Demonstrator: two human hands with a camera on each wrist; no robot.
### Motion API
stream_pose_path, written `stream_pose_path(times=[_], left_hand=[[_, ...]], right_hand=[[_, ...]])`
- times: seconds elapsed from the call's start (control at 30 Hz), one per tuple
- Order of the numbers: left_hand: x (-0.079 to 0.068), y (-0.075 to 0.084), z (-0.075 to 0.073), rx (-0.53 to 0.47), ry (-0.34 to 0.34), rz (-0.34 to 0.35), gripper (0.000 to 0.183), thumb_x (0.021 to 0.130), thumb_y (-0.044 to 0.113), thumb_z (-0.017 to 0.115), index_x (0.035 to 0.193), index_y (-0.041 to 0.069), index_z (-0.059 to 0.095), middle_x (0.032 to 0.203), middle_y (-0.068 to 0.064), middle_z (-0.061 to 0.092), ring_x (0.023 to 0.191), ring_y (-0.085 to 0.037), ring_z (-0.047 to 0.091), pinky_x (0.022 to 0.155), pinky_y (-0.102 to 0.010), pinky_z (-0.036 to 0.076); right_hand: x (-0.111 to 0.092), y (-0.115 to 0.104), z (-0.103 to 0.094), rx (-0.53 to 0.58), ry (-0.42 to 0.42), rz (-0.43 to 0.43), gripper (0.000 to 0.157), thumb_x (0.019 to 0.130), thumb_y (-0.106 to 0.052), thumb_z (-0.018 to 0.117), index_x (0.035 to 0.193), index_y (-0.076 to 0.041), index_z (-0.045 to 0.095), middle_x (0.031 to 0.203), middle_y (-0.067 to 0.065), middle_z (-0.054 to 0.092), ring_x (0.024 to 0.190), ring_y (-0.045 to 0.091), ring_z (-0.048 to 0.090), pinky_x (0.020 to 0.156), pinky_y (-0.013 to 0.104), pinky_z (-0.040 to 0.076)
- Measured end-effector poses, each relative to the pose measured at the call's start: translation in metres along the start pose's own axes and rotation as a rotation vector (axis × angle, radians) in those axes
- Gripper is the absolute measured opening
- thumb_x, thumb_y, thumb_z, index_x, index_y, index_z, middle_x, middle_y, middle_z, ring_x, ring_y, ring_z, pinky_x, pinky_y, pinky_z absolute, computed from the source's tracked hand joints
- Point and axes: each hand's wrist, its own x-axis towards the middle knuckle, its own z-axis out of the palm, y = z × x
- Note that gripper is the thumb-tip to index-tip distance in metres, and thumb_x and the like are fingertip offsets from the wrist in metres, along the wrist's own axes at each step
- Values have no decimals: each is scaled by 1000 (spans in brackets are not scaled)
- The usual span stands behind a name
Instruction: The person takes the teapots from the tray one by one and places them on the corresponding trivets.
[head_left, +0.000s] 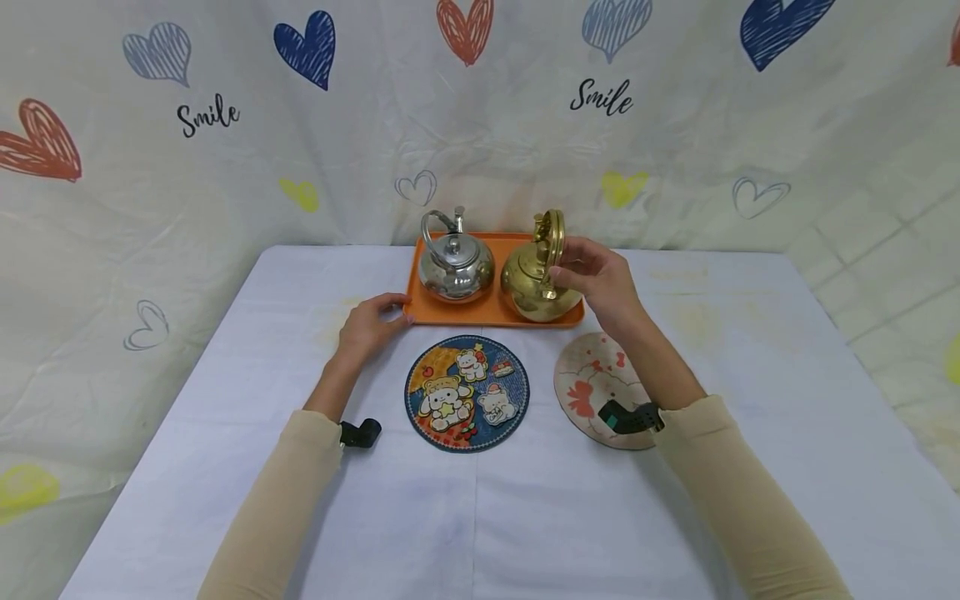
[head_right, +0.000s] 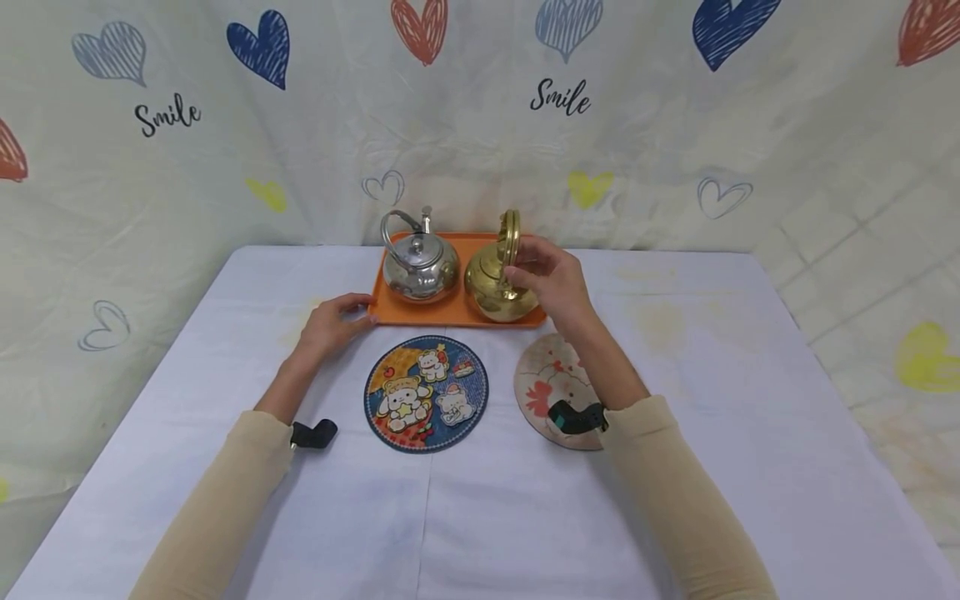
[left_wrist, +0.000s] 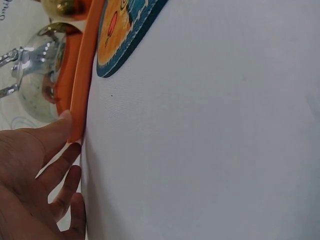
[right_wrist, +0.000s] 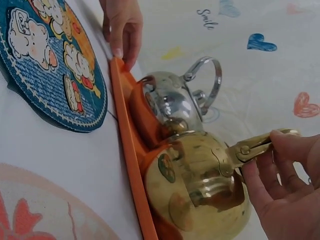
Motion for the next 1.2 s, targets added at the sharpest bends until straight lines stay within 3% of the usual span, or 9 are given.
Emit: stream_pose_path(times=[0.3, 0.63, 1.2], left_hand=[[-2, -3, 1, -17, 2, 1, 44, 101, 34, 70, 142, 23, 63, 153, -9, 58, 150, -34, 45, 127, -58, 32], [-3, -2, 1, -11, 3, 15, 44, 101, 33, 69, 143, 23, 63, 153, -9, 58, 149, -34, 46, 126, -57, 33], [0, -3, 0, -15, 18, 42, 43, 99, 33, 71, 140, 23, 65, 151, -8, 60, 149, -33, 47, 125, -58, 34]], right_hand=[[-5, -3, -1, -79, -14, 6, 40, 97, -12, 73, 136, -5, 66, 108, -11, 70, 104, 8, 69, 88, 15, 57], [-8, -5, -5, -15, 1, -29, 34, 96, -7, 74, 130, -6, 70, 102, -11, 72, 100, 8, 70, 85, 17, 58], [-19, -16, -14, 102, -23, -32, 42, 93, -8, 77, 134, -4, 68, 106, -5, 74, 99, 10, 72, 82, 20, 60]])
